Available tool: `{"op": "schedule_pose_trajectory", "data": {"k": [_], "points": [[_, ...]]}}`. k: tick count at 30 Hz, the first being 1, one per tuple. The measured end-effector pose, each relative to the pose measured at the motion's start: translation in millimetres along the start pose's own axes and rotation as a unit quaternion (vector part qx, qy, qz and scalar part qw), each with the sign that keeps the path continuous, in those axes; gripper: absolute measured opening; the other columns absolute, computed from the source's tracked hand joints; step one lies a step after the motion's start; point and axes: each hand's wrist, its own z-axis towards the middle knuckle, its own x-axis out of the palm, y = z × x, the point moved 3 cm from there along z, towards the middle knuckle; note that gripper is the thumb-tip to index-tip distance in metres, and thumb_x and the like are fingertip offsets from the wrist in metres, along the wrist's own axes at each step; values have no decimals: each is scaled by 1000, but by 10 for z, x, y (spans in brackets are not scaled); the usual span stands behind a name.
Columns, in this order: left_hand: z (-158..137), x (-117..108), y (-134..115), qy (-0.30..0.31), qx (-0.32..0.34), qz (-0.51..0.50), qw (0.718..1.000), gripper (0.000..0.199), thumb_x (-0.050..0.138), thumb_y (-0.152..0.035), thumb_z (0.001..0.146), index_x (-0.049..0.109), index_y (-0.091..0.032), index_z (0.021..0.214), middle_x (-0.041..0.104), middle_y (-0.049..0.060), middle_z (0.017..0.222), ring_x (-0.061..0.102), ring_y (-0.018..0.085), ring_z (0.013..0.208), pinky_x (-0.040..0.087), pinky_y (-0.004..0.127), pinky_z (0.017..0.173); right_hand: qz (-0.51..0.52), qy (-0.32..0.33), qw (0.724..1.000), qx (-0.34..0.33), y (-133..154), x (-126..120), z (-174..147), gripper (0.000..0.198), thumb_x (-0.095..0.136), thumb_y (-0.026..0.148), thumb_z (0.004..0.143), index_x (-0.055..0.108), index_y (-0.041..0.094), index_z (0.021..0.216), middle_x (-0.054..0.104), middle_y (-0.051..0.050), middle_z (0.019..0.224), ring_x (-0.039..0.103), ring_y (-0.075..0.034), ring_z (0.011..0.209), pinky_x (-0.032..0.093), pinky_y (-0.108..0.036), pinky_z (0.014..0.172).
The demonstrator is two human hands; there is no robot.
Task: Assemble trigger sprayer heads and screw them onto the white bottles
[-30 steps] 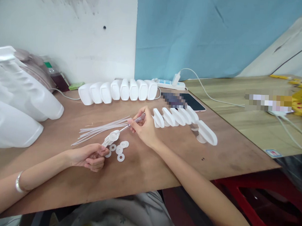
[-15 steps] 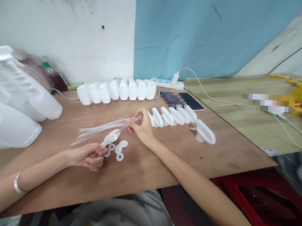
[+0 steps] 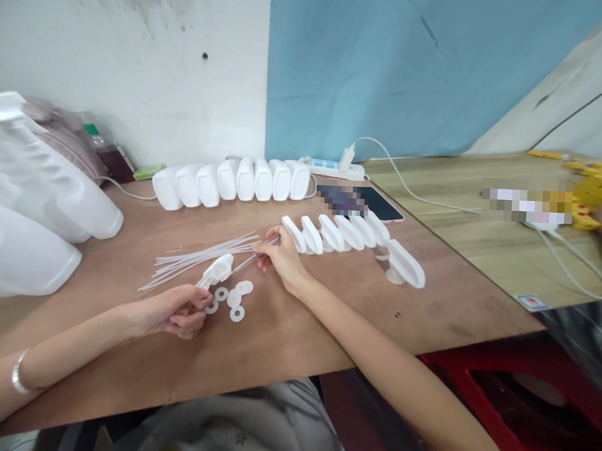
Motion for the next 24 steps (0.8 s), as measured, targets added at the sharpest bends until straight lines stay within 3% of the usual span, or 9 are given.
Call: {"op": "schedule_pose_trajectory", "data": {"k": [2,3,6,8,9,13,16,20,24], "points": [[-37,-12,-51,-91,22,114,989,35,31,-32,85,28,-19,53,25,-7,38,22,8,34,20,21,40,-8,-8,1000,-19,18,-7,-6,39,63,29,59,33,20,82,50,8,49,45,-7,37,32,-15,33],[-60,-33,-89,-148,44,188,970,37,33,-32,85,29,-19,51,27,-6,39,24,8,35,19,21,40,-14,-12,999,-31,25,-12,-10,38,62,30,60,34,20,84,49,9,47,44,-7,36,31,-15,32],[-126,-107,-207,-307,119,393,859,40,45,-23,81,28,-19,44,26,-5,41,22,9,38,14,24,43,-67,-14,996,-60,18,-13,-24,39,59,31,64,34,21,91,46,11,46,41,-7,33,28,-14,29],[-137,-151,-241,-367,147,464,793,40,50,-13,75,28,-20,43,19,-6,42,14,10,39,10,25,46,-131,-1,989,-70,-17,5,-37,40,60,32,65,35,21,95,44,12,45,40,-7,31,27,-14,28],[-127,-169,-239,-378,155,479,777,38,51,-8,73,29,-20,44,16,-7,44,10,10,40,9,26,47,-165,7,983,-74,-42,18,-43,40,60,32,65,36,21,95,43,12,45,41,-7,31,27,-15,28],[-67,-212,-184,-383,189,465,776,34,51,0,68,31,-22,51,12,-8,47,5,12,41,5,26,49,-266,37,959,-86,-162,60,-49,36,56,36,71,37,20,97,43,10,47,43,-8,33,33,-18,34],[-51,-217,-168,-377,190,473,773,36,52,-2,70,30,-22,49,12,-8,46,5,11,41,5,26,49,-352,19,927,-129,-198,56,-33,34,54,40,73,40,19,96,51,5,61,49,-9,45,39,-22,45],[-62,-222,-208,-370,150,502,767,41,49,-11,75,25,-20,43,22,-5,41,17,11,38,9,26,48,-446,-17,874,-194,-165,44,-14,35,50,43,77,43,17,99,56,-3,79,54,-14,62,41,-26,58],[-63,-228,-226,-385,139,542,734,40,45,-18,77,24,-20,44,31,-2,40,28,11,38,14,25,47,-490,-53,847,-202,-51,32,-59,40,41,45,83,44,15,109,56,-5,72,55,-18,65,40,-29,60]]}}
